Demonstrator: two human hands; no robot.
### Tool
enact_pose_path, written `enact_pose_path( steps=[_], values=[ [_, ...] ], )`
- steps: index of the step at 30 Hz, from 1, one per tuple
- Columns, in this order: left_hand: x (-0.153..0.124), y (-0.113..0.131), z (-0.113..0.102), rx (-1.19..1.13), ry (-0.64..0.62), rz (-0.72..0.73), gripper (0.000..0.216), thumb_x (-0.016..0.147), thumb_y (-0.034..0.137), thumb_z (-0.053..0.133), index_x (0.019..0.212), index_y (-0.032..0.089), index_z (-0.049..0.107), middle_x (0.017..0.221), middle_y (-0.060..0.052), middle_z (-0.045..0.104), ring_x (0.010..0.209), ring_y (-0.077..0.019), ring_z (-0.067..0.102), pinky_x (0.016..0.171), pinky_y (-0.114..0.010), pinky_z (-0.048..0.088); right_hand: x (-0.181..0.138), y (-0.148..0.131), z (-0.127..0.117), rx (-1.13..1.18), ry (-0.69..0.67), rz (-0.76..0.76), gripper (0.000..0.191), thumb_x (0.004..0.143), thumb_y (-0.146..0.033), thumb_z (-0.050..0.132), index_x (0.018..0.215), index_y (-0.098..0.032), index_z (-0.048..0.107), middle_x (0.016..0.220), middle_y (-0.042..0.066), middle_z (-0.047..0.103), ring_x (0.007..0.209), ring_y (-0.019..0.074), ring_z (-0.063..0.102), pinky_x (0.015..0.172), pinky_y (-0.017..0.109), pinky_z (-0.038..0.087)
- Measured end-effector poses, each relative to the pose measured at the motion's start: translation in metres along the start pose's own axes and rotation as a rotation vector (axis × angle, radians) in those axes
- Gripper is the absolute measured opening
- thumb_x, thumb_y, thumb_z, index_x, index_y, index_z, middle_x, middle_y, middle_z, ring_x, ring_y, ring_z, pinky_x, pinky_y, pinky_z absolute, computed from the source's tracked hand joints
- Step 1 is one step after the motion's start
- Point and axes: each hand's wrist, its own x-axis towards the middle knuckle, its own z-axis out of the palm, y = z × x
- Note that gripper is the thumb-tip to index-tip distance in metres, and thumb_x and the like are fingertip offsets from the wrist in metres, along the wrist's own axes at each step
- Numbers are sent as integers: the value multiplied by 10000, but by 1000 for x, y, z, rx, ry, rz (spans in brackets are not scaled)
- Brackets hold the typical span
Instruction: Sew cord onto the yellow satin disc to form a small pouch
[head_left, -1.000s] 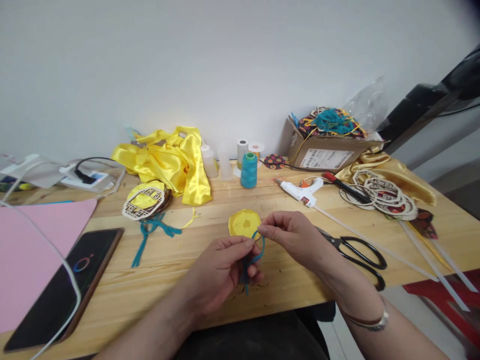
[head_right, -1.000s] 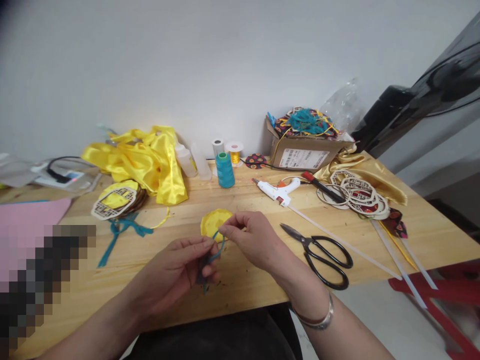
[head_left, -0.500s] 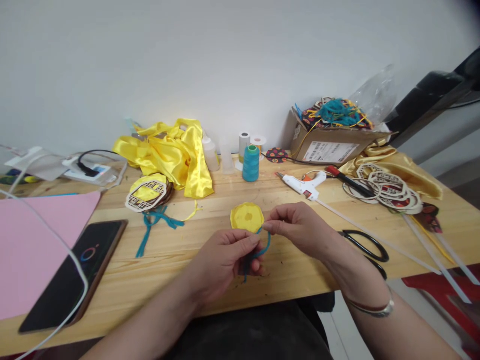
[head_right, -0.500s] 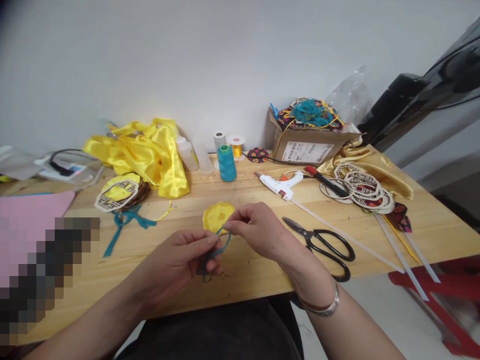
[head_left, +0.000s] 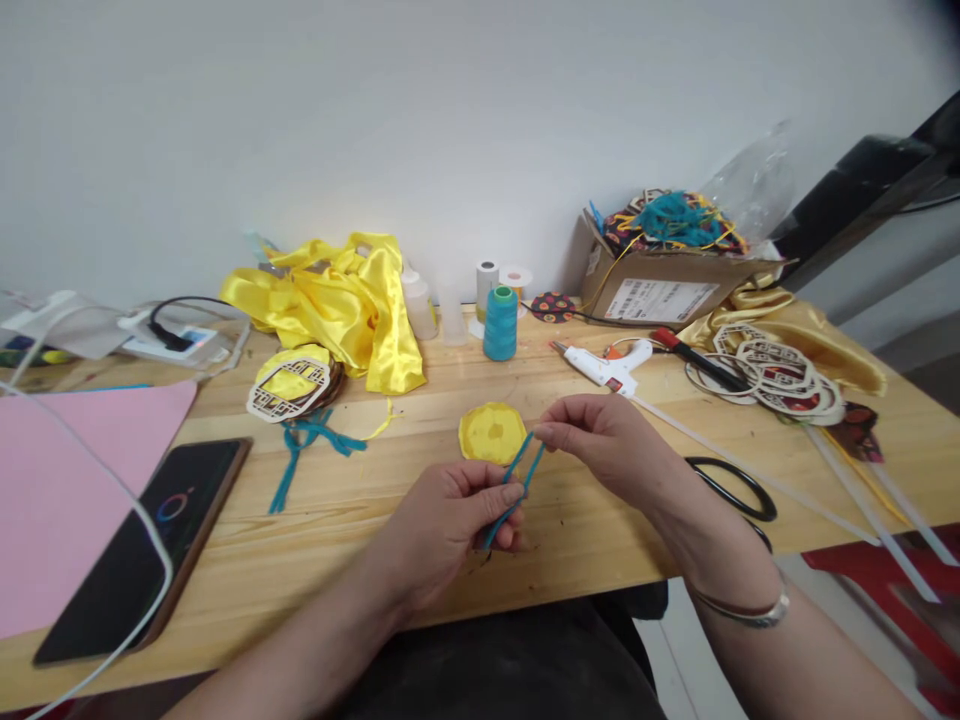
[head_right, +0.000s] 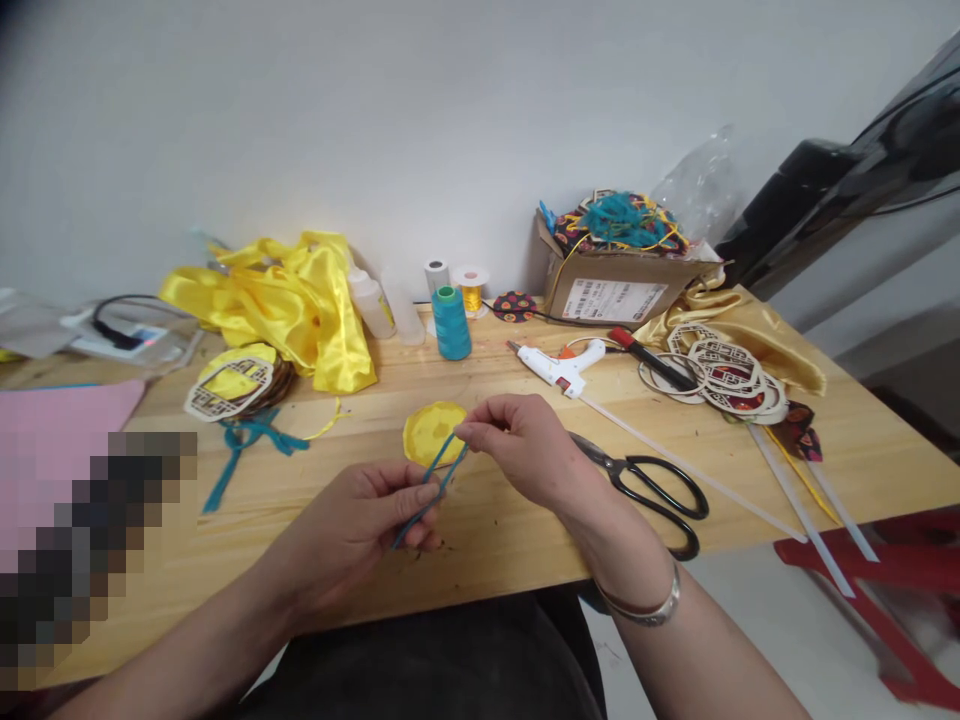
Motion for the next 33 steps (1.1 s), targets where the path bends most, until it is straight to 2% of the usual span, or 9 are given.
enact_pose_path(
  steps=[6, 10, 14, 17, 19, 21, 25, 28, 33],
  values=[
    [0, -2, 2, 148, 105, 76, 163, 753, 262, 623, 818, 145, 717, 489, 37, 537, 448, -93, 449, 518, -222, 393, -3, -1, 4, -6, 41, -42, 170, 748, -284, 586, 643, -152, 613, 577, -22, 553, 551, 99, 450, 532, 231, 358],
    [-3, -1, 1, 334, 89, 105, 216, 800, 298, 568, 872, 178, 731, 516, 21, 571, 498, -119, 489, 526, -222, 387, -10, -5, 7, -17, 94, -192, 124, 777, -231, 578, 675, -168, 609, 629, -17, 588, 614, 111, 507, 579, 234, 401],
    [-13, 13, -10, 557, 67, 250, 222, 796, 261, 584, 973, 233, 715, 853, -28, 698, 832, -198, 585, 763, -248, 417, -22, -15, 3, -99, 125, -404, 108, 789, -170, 595, 689, -176, 633, 690, -8, 593, 685, 115, 544, 650, 247, 426],
    [-22, 28, -17, 502, 401, 523, 235, 798, 223, 584, 1001, 240, 702, 1100, -17, 653, 1097, -206, 495, 954, -211, 302, -29, -24, 1, -122, 117, -493, 74, 778, -165, 625, 724, -196, 665, 769, 2, 581, 750, 123, 550, 684, 260, 439],
    [-27, 35, -15, 412, 520, 680, 219, 803, 219, 578, 984, 231, 701, 1170, -9, 614, 1187, -207, 422, 1009, -204, 236, -33, -29, 1, -135, 123, -527, 68, 763, -154, 643, 742, -208, 679, 802, 5, 559, 773, 125, 540, 688, 264, 442],
    [-28, 35, -9, 258, 424, 714, 166, 790, 244, 598, 917, 230, 704, 1179, -18, 613, 1184, -229, 436, 1008, -249, 271, -34, -31, 4, -142, 135, -544, 83, 755, -140, 647, 742, -212, 684, 796, 3, 537, 771, 124, 530, 676, 265, 445],
    [-19, 20, 4, 3, 96, 489, 197, 808, 331, 570, 752, 187, 692, 1133, -74, 633, 1128, -269, 479, 943, -321, 351, -31, -32, 10, -133, 147, -527, 101, 757, -139, 642, 728, -225, 686, 803, 1, 520, 786, 128, 521, 691, 275, 454],
    [-11, 10, 6, -80, 7, 447, 244, 832, 329, 542, 705, 177, 684, 991, -66, 669, 1027, -230, 530, 892, -299, 374, -28, -29, 12, -98, 145, -496, 114, 752, -130, 649, 712, -225, 696, 803, -1, 509, 790, 120, 519, 713, 267, 451],
    [-8, 7, 7, -223, -57, 331, 233, 793, 329, 600, 679, 145, 686, 644, -15, 599, 607, -131, 542, 627, -264, 433, -23, -25, 15, -51, 138, -437, 103, 724, -105, 671, 685, -195, 701, 796, 6, 513, 801, 119, 523, 723, 248, 443]
  ],
)
